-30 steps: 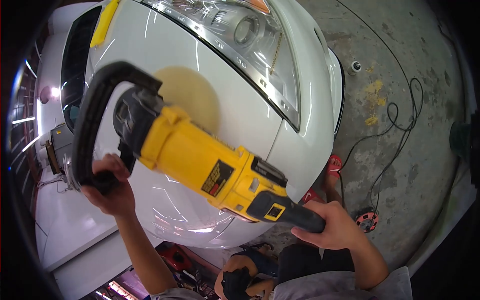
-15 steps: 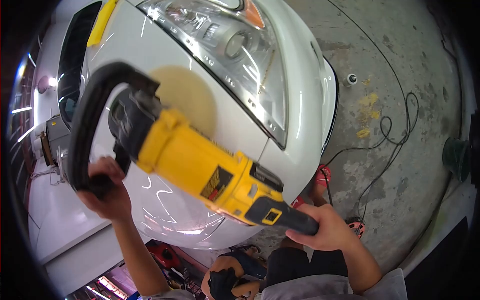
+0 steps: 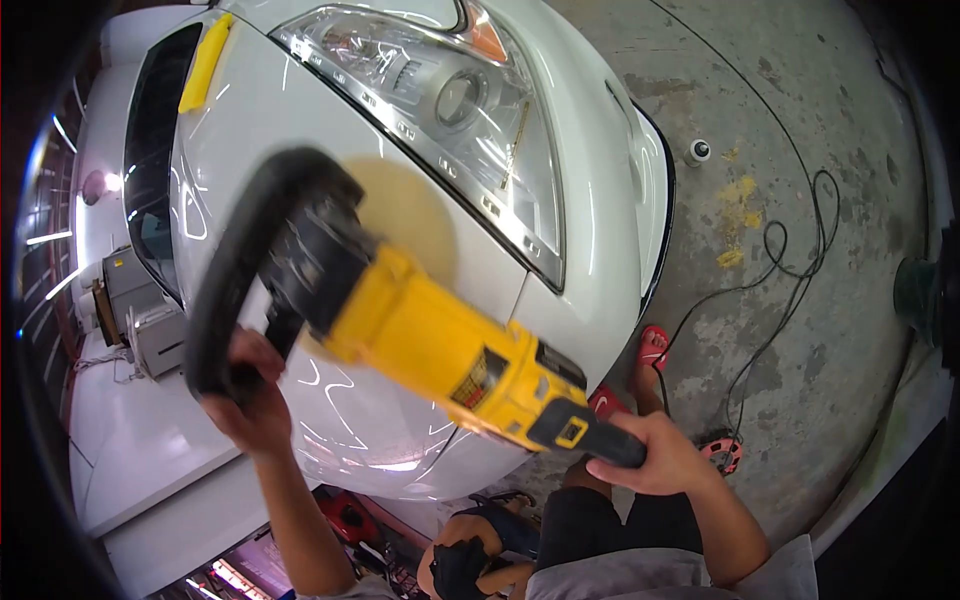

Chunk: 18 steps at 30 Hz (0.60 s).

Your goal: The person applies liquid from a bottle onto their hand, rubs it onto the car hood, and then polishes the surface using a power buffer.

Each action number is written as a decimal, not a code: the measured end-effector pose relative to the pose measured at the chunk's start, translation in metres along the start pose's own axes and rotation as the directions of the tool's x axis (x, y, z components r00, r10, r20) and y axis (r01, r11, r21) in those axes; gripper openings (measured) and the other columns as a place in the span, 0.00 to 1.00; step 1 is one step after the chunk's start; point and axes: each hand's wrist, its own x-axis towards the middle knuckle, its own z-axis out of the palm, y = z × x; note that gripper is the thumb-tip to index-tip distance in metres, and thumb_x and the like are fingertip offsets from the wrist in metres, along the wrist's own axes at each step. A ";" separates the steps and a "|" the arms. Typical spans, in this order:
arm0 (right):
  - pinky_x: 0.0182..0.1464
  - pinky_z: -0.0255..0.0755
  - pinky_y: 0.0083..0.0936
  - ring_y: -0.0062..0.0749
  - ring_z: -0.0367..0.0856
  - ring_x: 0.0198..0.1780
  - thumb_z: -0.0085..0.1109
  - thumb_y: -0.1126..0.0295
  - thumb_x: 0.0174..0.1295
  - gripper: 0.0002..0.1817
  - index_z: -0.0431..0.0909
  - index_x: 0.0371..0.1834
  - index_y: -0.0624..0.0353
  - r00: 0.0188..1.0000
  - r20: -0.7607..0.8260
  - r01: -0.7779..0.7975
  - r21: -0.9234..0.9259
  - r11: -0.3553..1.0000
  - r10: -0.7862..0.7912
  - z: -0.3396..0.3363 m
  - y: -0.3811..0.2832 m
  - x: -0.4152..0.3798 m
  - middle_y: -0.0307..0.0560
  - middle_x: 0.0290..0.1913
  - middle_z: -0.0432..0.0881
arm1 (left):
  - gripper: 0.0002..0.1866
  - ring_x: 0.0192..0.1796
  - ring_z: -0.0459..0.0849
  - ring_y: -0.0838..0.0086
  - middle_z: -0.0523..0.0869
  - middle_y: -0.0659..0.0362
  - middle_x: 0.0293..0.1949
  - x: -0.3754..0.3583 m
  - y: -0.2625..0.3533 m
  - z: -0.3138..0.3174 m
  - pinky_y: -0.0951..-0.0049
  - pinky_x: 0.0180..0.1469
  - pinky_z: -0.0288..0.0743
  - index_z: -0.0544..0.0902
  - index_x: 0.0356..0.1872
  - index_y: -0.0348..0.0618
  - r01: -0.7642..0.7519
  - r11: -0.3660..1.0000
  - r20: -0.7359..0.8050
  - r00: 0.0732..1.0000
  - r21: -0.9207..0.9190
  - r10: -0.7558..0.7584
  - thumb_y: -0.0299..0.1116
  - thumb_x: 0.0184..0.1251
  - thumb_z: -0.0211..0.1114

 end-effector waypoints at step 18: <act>0.30 0.67 0.23 0.20 0.72 0.23 0.72 0.63 0.56 0.13 0.78 0.32 0.59 1.000 0.003 0.009 -0.038 0.999 -0.009 0.032 0.055 -0.034 0.37 0.19 0.74 | 0.38 0.27 0.68 0.74 0.70 0.59 0.22 -0.066 0.018 0.007 0.76 0.30 0.59 0.76 0.27 0.38 0.115 0.992 -0.023 0.993 0.051 -0.114 0.71 0.66 0.48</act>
